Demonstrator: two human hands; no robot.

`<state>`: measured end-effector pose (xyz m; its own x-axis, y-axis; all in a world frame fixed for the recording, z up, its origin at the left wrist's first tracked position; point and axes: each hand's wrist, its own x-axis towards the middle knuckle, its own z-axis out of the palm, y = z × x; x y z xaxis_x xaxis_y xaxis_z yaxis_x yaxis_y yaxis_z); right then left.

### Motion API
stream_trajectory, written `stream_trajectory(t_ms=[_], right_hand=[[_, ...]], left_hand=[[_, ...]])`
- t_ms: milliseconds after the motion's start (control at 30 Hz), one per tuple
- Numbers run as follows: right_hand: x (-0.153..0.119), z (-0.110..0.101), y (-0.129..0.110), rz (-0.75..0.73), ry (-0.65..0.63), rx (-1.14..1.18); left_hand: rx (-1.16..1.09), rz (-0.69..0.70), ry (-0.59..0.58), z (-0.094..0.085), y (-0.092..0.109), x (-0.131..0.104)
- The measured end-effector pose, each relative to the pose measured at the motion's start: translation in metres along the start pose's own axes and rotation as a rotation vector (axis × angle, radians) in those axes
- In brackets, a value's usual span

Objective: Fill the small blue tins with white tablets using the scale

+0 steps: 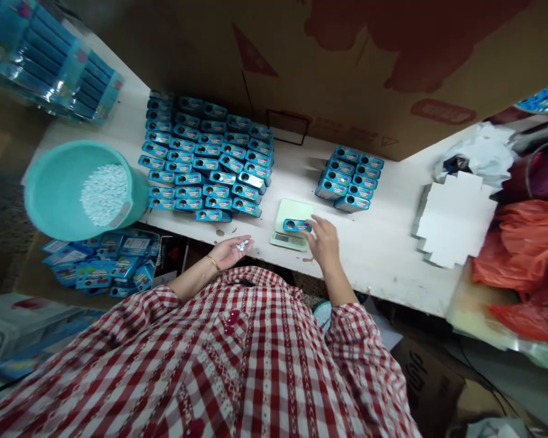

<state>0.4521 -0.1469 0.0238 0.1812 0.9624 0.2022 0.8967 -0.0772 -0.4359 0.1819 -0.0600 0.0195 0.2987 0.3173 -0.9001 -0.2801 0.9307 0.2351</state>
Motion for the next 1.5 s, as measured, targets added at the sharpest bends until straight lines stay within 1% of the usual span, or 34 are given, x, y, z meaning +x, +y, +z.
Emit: stream_trajectory(t_ms=[67,133,200,267,333,467,600,800,900,1000,1067,1133,1200,1267,1300,1367,1433,1500], right_hand=[[-0.014,-0.008,0.019,0.153,0.093,0.103],[-0.026,-0.012,0.033,0.293,0.134,0.178],[-0.036,-0.011,0.038,0.398,0.141,0.227],[-0.040,-0.007,0.037,0.453,0.136,0.248],[-0.041,-0.001,0.033,0.445,0.125,0.255],[-0.035,0.010,0.028,0.338,0.092,0.250],[-0.026,0.015,0.027,0.260,0.053,0.249],[-0.016,0.022,0.025,0.252,-0.018,0.310],[-0.013,0.027,0.023,0.264,-0.035,0.352],[-0.011,0.029,0.021,0.271,-0.042,0.379],[-0.012,0.028,0.020,0.274,-0.031,0.377],[-0.014,0.024,0.018,0.283,0.001,0.375],[-0.019,0.019,0.015,0.296,0.048,0.382],[-0.026,0.013,0.013,0.305,0.090,0.391],[-0.030,0.011,0.013,0.307,0.105,0.394],[-0.038,0.006,0.012,0.313,0.127,0.394],[-0.046,0.002,0.013,0.318,0.145,0.392],[-0.053,-0.001,0.014,0.320,0.167,0.389]], left_hand=[[-0.001,-0.003,0.013,-0.006,-0.001,0.000],[0.005,-0.014,0.021,-0.009,-0.003,0.001],[0.013,-0.024,0.020,-0.011,-0.003,0.001],[0.019,-0.024,0.021,-0.011,-0.004,0.000],[0.021,-0.020,0.016,-0.010,-0.004,0.000],[0.021,-0.015,0.001,-0.012,-0.005,0.000],[0.016,-0.013,-0.005,-0.016,-0.007,0.000],[0.003,-0.007,0.000,-0.018,-0.007,-0.002],[0.078,0.027,0.007,-0.014,-0.008,-0.005],[0.323,0.161,0.028,0.000,-0.008,-0.009],[0.556,0.298,0.011,0.019,-0.006,-0.012],[0.809,0.450,-0.066,0.043,-0.001,-0.015],[1.033,0.627,-0.176,0.071,0.003,-0.016],[1.175,0.785,-0.259,0.097,0.005,-0.014],[1.218,0.825,-0.286,0.108,0.005,-0.012],[1.264,0.825,-0.312,0.124,0.004,-0.005],[1.288,0.780,-0.320,0.132,0.001,0.003],[1.307,0.754,-0.331,0.133,-0.001,0.010]])
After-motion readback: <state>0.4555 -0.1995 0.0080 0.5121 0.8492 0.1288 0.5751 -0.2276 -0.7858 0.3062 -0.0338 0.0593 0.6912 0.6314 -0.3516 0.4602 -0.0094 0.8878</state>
